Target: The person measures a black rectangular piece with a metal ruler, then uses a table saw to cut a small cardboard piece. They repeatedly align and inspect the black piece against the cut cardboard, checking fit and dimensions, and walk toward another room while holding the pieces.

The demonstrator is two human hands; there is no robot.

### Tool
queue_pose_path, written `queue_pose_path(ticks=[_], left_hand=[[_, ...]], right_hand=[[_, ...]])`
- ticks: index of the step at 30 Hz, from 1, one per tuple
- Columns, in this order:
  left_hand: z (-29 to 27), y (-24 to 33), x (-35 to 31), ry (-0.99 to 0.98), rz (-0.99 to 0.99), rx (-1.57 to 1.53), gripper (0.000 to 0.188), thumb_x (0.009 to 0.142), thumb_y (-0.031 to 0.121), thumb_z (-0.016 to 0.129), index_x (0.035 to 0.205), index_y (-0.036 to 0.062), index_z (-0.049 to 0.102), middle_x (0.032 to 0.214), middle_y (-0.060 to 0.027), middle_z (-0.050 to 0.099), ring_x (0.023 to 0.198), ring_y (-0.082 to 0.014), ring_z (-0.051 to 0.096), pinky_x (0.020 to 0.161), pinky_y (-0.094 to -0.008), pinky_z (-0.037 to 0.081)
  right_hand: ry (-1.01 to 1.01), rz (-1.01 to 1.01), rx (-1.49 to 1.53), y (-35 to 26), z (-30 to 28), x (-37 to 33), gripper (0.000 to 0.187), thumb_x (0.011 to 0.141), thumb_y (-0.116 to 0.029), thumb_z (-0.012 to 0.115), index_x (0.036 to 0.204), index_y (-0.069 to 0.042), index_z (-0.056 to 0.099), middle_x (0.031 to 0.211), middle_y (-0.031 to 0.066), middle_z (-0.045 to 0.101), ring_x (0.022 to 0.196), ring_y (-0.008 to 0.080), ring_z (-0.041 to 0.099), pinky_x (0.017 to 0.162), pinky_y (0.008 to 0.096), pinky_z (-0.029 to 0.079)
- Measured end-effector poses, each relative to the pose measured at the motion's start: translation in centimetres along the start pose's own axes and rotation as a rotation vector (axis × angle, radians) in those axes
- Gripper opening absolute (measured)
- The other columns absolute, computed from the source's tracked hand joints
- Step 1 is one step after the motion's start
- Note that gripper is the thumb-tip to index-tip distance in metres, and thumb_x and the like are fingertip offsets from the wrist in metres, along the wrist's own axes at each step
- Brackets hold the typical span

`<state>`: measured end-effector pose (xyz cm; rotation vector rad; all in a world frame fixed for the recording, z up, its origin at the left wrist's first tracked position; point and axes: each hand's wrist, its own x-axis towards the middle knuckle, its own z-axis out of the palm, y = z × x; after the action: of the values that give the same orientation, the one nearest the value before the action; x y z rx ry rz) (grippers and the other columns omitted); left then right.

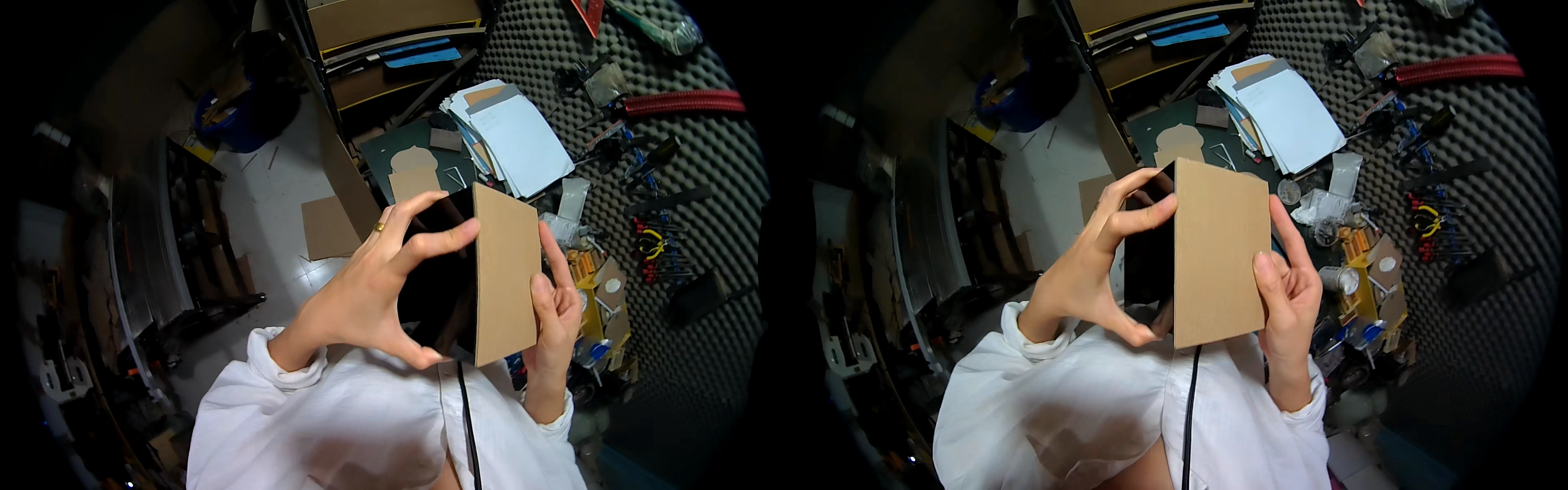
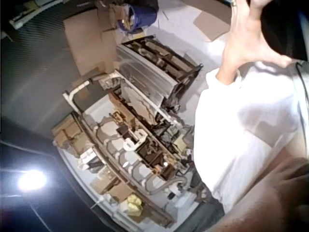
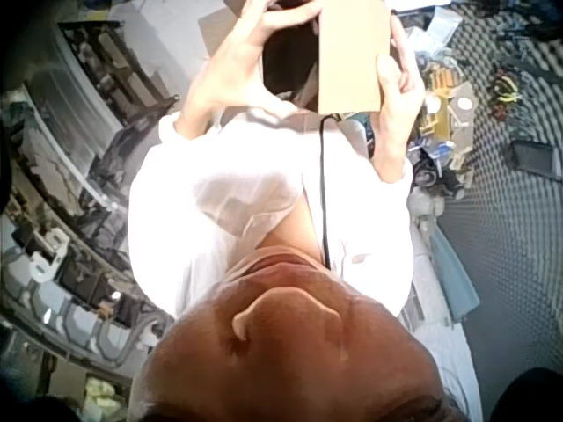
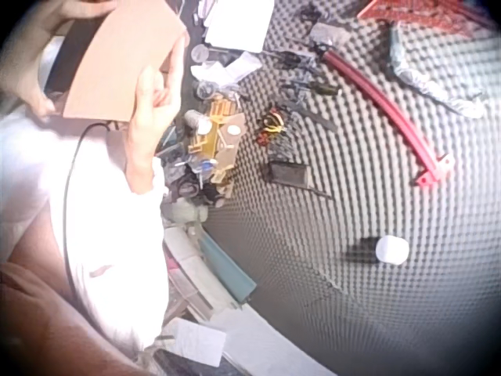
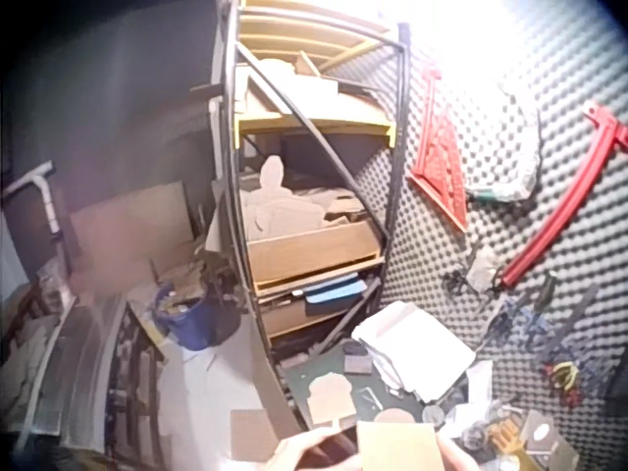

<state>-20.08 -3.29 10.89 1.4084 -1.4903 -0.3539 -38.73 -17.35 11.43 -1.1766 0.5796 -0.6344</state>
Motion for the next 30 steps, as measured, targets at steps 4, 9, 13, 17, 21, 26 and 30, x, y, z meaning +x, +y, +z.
queue_pose_path(ticks=[4,9,13,17,21,26,30], left_hand=[[-0.3,1.2,0.2,0.008,0.009,0.051,0.112,0.042,0.035,0.089,0.144,0.0235,0.041,0.141,-0.0273,0.033,0.125,-0.0473,0.039,0.103,-0.0561,0.034],[-0.4,1.9,0.3,0.017,0.016,0.031,0.110,0.044,0.036,0.089,0.143,0.0250,0.042,0.141,-0.0267,0.033,0.127,-0.0454,0.038,0.102,-0.0567,0.032],[-0.5,2.0,0.5,0.020,0.036,0.043,0.109,0.043,0.037,0.089,0.141,0.0232,0.045,0.142,-0.0270,0.033,0.126,-0.0455,0.039,0.102,-0.0548,0.034],[-0.8,1.7,0.7,0.014,0.019,0.090,0.106,0.042,0.040,0.091,0.137,0.0181,0.050,0.144,-0.0271,0.033,0.125,-0.0457,0.041,0.101,-0.0515,0.039],[-0.6,0.6,0.4,0.008,0.007,0.113,0.108,0.042,0.040,0.090,0.137,0.0119,0.048,0.143,-0.0264,0.036,0.129,-0.0454,0.040,0.103,-0.0516,0.037],[0.1,-0.9,0.4,-0.004,0.027,0.102,0.113,0.042,0.051,0.090,0.139,0.0141,0.045,0.145,-0.0253,0.033,0.134,-0.0449,0.035,0.106,-0.0533,0.034],[0.3,-1.1,0.2,0.013,0.017,0.029,0.108,0.047,0.038,0.087,0.141,0.0146,0.041,0.141,-0.0119,0.045,0.133,-0.0423,0.034,0.105,-0.0550,0.034]], right_hand=[[0.019,-0.035,0.020,-0.3,0.4,-0.2,0.059,0.095,-0.008,0.057,0.147,0.003,0.033,0.098,0.0062,0.070,0.074,-0.0009,0.058,0.068,0.0133,0.042],[0.022,-0.076,0.028,-0.1,0.2,-0.4,0.060,0.094,-0.009,0.058,0.147,0.004,0.032,0.113,0.0114,0.069,0.082,0.0021,0.063,0.074,0.0153,0.047],[0.009,-0.086,0.024,-0.3,0.1,-0.5,0.062,0.094,-0.010,0.058,0.148,0.004,0.031,0.113,0.0123,0.069,0.084,0.0037,0.065,0.075,0.0160,0.048],[0.060,-0.086,0.025,0.1,0.9,0.0,0.060,0.095,-0.011,0.057,0.148,0.004,0.031,0.106,0.0090,0.070,0.079,0.0016,0.062,0.070,0.0152,0.046],[-0.039,-0.066,0.037,1.0,-0.2,0.6,0.058,0.097,-0.009,0.054,0.148,0.004,0.031,0.093,0.0028,0.069,0.071,-0.0012,0.057,0.065,0.0136,0.042],[-0.046,-0.065,0.024,1.7,-0.8,0.9,0.057,0.097,-0.009,0.055,0.148,0.004,0.031,0.092,0.0052,0.070,0.075,0.0000,0.061,0.068,0.0147,0.045],[-0.035,-0.045,0.028,1.6,-0.7,0.9,0.057,0.097,-0.010,0.056,0.147,0.004,0.032,0.101,0.0085,0.071,0.085,0.0039,0.064,0.076,0.0175,0.048]])
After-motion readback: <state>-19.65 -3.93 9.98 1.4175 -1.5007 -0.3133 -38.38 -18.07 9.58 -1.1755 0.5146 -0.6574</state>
